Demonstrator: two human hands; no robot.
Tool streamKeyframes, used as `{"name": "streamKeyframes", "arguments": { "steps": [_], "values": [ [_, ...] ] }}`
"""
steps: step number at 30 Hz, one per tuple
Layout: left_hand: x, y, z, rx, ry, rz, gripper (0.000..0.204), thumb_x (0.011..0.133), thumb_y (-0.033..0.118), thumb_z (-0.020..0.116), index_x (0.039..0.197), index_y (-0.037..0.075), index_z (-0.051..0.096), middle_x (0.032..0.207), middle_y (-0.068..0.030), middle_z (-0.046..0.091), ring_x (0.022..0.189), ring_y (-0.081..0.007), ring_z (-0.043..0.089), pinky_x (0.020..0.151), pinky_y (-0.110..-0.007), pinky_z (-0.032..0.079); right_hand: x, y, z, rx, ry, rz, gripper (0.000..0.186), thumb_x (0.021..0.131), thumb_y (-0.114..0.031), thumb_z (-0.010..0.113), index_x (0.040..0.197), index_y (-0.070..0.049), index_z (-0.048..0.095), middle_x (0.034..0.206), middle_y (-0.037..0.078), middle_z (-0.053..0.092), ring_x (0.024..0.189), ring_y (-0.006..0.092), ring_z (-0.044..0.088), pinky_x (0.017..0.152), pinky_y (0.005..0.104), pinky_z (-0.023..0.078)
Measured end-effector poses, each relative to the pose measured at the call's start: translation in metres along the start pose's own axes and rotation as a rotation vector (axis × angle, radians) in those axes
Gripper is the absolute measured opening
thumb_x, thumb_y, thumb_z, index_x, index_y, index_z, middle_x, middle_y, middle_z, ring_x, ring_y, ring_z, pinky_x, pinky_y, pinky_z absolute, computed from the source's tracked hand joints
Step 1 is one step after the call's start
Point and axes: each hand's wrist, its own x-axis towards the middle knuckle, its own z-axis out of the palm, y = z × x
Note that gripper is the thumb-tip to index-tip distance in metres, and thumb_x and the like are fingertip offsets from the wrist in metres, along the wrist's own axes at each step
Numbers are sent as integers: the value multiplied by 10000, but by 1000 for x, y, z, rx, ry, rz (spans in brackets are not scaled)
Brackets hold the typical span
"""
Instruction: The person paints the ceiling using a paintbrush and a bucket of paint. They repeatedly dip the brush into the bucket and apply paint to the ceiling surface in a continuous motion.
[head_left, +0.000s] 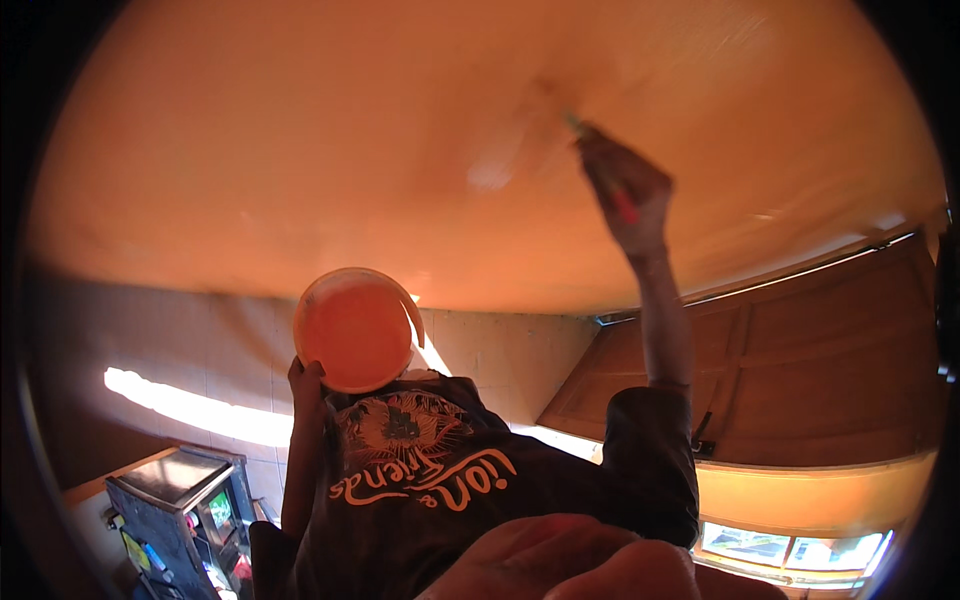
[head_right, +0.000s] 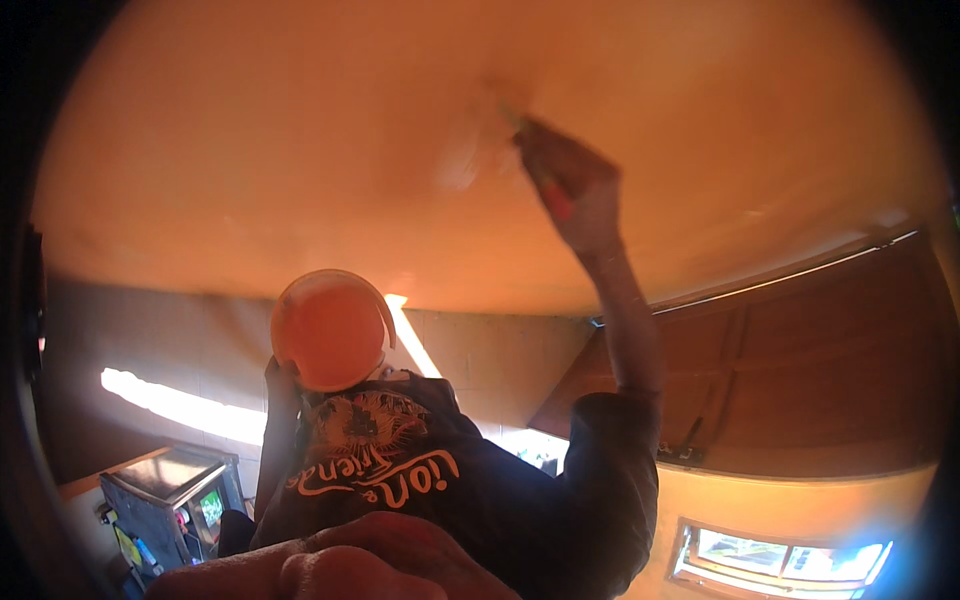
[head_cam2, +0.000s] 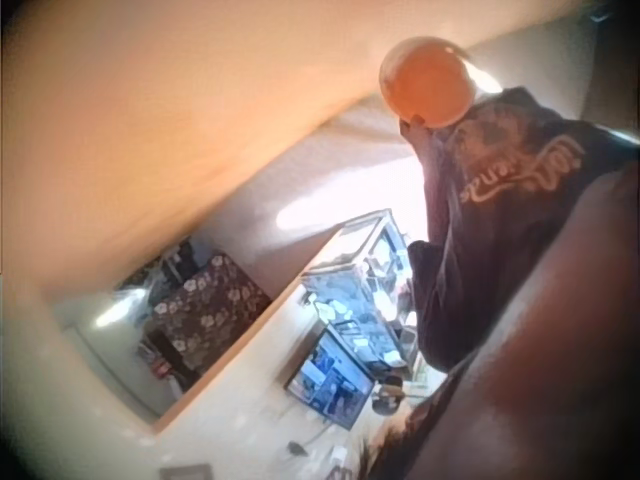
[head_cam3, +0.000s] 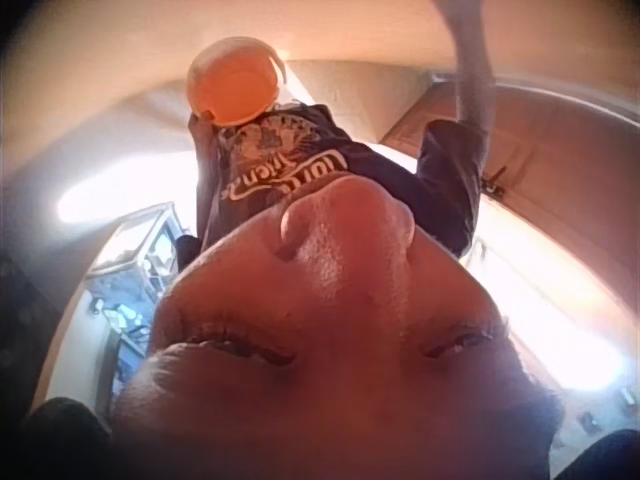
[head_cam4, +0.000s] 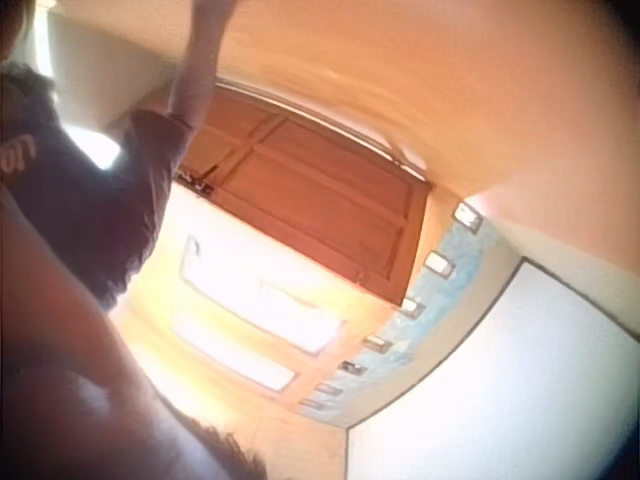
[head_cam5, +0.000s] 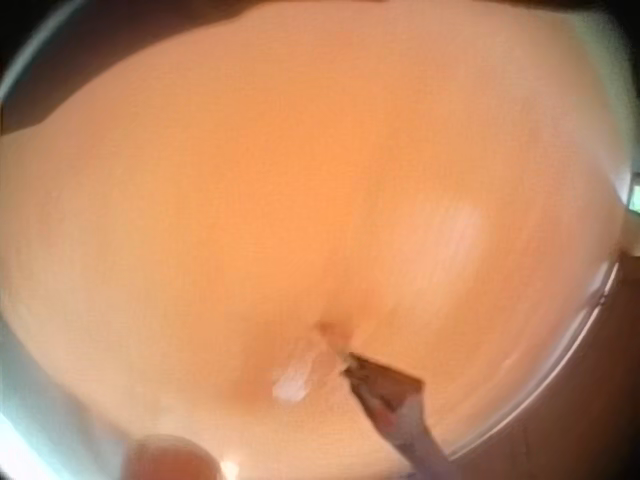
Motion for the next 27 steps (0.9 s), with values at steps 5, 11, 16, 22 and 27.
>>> {"name": "streamKeyframes", "arguments": {
  "steps": [5,11,16,22,27],
  "values": [
    [-3,-7,10,-27,38,-28,425,678,42,521,1091,-53,548,964,-130,621,819,-236,638,721,-340,535,57,-12,-47,-308,391,-292,182,774,-8,696,952,-35,727,1081,149,694,984,283,686,815,335,571],
    [-15,6,13,-11,-16,27,478,663,53,536,1127,-63,542,979,-137,622,806,-246,644,693,-350,551,-30,12,30,-382,60,-208,312,657,-72,674,968,-72,700,1141,159,663,1078,316,647,873,385,564],
    [-5,-12,-9,16,15,28,443,672,41,534,1103,-56,551,990,-139,629,821,-245,651,710,-354,550,-149,2,122,-87,-304,50,212,750,-82,652,957,-106,690,1113,107,677,1039,268,656,808,368,565],
    [12,-10,-25,38,-65,4,401,696,-8,518,1093,-42,563,955,-121,644,825,-229,657,719,-350,554,-85,28,44,89,-281,310,141,890,-101,625,1005,-70,699,1038,106,710,950,236,689,832,332,544],
    [12,-3,-14,49,-98,-21,497,654,-7,523,1148,-63,532,1023,-164,630,865,-294,671,725,-381,582,-14,27,-71,-196,47,66,196,858,-94,599,1027,-95,698,1071,91,704,958,279,680,790,345,558]
  ]
}}
